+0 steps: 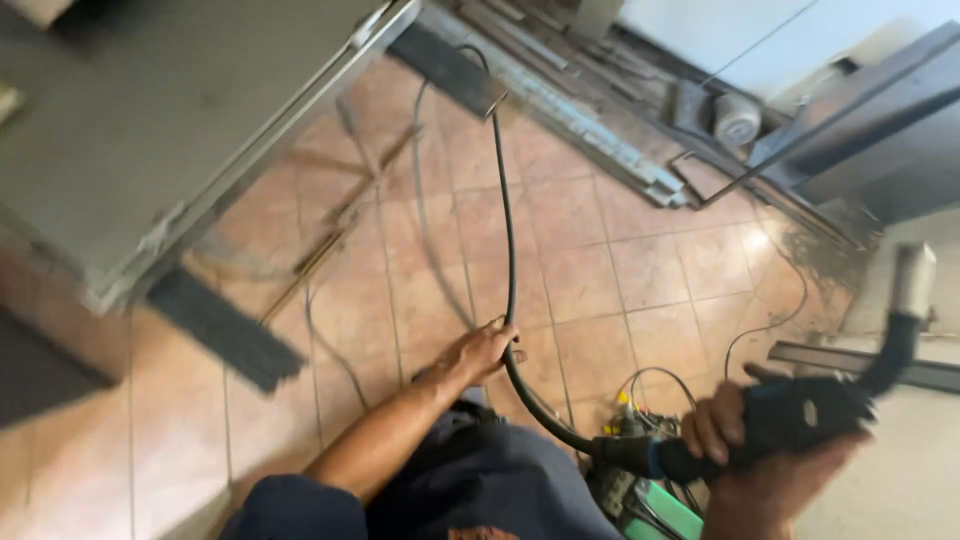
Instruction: Welding hinges and seams on metal panels to assemble a door or frame
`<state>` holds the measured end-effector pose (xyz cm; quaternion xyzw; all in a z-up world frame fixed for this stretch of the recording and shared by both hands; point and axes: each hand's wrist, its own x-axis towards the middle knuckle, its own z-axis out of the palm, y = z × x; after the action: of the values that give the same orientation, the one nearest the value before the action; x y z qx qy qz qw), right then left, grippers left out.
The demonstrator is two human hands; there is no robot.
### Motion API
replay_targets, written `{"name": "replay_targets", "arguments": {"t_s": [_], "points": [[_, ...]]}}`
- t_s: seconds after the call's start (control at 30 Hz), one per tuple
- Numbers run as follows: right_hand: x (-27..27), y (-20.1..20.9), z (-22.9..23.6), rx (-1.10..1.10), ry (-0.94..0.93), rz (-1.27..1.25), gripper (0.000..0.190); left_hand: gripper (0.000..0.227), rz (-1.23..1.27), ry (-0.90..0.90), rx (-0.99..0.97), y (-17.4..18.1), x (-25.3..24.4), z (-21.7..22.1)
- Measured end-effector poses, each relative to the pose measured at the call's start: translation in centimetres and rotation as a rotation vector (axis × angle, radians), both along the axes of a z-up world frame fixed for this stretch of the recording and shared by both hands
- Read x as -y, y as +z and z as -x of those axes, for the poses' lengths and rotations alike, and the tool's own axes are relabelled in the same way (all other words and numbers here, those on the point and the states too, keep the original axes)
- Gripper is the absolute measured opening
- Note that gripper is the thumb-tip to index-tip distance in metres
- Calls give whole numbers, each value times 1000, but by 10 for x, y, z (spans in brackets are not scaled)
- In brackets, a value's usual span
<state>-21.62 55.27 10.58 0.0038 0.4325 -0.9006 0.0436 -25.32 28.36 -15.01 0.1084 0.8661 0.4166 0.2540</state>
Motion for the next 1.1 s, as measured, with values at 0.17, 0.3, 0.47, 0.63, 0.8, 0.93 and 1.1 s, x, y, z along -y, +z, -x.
{"name": "replay_targets", "arguments": {"t_s": [0.17, 0.3, 0.47, 0.63, 0.8, 0.93, 1.1], "points": [[-6, -13, -24, -63, 285, 24, 83, 50, 359, 147, -257, -41, -23, -108], [37, -12, -65, -101, 575, 56, 86, 16, 390, 134, -234, -71, -9, -181], [97, -7, -102, 10, 911, -39, 59, 52, 254, 116, 317, 113, 19, -216], [174, 13, -136, -352, 1166, -194, 78, 42, -281, 631, 59, 169, 93, -279], [274, -21, -153, -343, 1313, -308, 58, 43, -479, 693, -175, 195, 208, -327], [369, -6, -174, -170, 1323, -342, 73, 45, -277, 766, -60, 210, 306, -345], [472, 1, -183, -228, 1195, -167, 66, 47, -157, 619, -194, 240, 425, -338]]}}
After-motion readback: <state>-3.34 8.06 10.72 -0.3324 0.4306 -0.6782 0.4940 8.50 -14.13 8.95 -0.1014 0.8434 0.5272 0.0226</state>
